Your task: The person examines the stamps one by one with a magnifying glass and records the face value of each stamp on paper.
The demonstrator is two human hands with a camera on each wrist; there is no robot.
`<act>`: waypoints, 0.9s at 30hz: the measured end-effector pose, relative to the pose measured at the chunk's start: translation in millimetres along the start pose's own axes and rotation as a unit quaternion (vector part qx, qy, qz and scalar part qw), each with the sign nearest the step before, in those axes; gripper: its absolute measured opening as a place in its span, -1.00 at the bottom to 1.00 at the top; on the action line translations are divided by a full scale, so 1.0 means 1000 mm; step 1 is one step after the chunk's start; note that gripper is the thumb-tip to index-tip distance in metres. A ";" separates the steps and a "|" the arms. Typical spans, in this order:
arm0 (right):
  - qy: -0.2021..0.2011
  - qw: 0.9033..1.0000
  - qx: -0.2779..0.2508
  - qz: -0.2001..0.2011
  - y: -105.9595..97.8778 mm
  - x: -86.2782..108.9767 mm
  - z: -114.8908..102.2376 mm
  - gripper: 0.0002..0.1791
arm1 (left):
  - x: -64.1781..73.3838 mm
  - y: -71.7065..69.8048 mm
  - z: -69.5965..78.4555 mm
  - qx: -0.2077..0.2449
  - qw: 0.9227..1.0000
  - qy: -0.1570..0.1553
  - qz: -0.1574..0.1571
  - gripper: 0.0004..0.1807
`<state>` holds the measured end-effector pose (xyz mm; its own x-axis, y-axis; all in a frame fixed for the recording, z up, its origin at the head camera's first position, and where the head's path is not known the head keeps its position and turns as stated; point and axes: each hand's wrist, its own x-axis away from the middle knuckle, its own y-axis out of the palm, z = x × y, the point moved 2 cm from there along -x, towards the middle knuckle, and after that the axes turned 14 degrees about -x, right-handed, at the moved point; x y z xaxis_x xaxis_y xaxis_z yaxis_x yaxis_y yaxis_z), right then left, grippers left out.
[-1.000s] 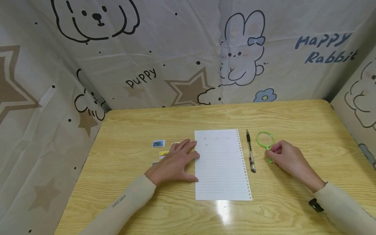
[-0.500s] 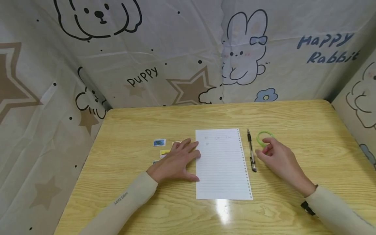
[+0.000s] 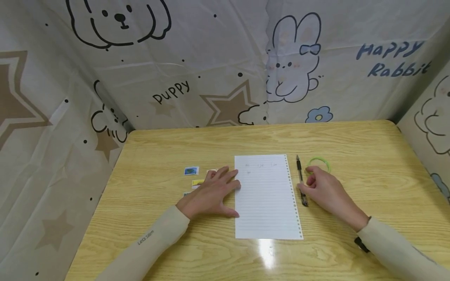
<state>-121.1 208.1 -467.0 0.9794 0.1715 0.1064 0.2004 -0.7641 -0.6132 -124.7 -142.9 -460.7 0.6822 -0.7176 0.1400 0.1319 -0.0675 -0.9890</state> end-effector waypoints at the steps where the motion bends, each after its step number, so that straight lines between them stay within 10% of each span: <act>1: 0.001 1.000 -0.003 -0.002 0.001 -0.001 0.000 -0.28 | 0.000 0.000 0.000 0.000 1.000 0.000 0.000 -0.17; 20: -0.009 1.000 -0.025 -0.008 0.007 -0.005 -0.005 -0.43 | 0.001 0.002 -0.001 0.010 1.000 -0.002 -0.008 -0.15; 27: -0.058 0.994 -0.088 0.024 0.001 -0.004 -0.007 -0.21 | 0.001 0.003 -0.002 0.014 1.000 -0.004 -0.008 -0.16</act>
<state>-124.8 202.1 -462.6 0.9807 0.1947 -0.0180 0.1640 -0.8689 -0.4670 -124.5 -145.2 -463.2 0.6863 -0.7104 0.1563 0.1626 -0.0596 -0.9849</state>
